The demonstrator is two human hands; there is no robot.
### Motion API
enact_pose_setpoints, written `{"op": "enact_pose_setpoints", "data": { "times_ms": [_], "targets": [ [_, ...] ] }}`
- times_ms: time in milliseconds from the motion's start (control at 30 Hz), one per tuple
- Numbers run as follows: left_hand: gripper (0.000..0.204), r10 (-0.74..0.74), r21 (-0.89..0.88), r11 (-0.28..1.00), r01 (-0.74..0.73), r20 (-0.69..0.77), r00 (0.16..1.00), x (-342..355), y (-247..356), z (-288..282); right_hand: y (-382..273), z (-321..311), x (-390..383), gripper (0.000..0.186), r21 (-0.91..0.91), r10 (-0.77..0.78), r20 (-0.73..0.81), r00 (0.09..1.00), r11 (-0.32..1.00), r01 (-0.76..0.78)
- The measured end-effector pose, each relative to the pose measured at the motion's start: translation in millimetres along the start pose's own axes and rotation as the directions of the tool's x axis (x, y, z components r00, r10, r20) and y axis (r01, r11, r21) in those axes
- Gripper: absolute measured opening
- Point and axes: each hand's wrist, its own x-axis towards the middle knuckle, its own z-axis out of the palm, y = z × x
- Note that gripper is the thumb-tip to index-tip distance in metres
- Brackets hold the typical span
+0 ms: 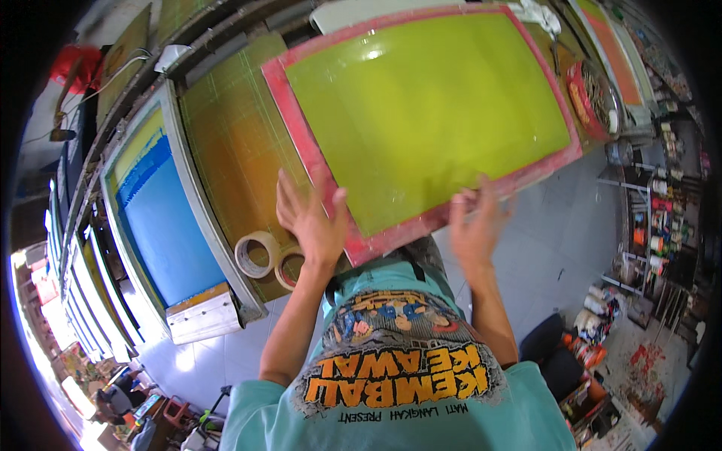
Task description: The person applies tape to the edges of a screen printing frame and smooths the surface. They then use a squeegee to spread blue ink across the screen mesh. Afterward, the person squats to wipe a spill on the floor with a red cloth before resuming the ink spreading process.
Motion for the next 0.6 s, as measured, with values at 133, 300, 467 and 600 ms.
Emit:
{"op": "enact_pose_setpoints", "data": {
  "times_ms": [133, 300, 467, 600],
  "targets": [
    [0.083, -0.421, -0.465, 0.770, 0.436, 0.143, 0.896, -8, -6, -12, 130, -34, 87, 0.051, -0.094, 0.017, -0.343, 0.939, 0.994, -0.052],
    [0.085, -0.517, -0.312, 0.760, 0.571, 0.241, 0.821, -12, 5, -1, 277, -34, 204, 0.075, -0.551, 0.123, -0.250, 0.960, 0.797, -0.246],
    [0.075, -0.590, -0.136, 0.801, 0.583, -0.013, 0.807, 3, 26, 35, 306, -27, 262, 0.087, -0.221, 0.312, -0.014, 0.950, 0.925, -0.308],
    [0.075, -0.648, -0.216, 0.757, 0.617, -0.120, 0.752, 7, 45, 36, 287, -56, 275, 0.089, -0.022, 0.477, 0.036, 0.878, 0.879, -0.477]
  ]
}}
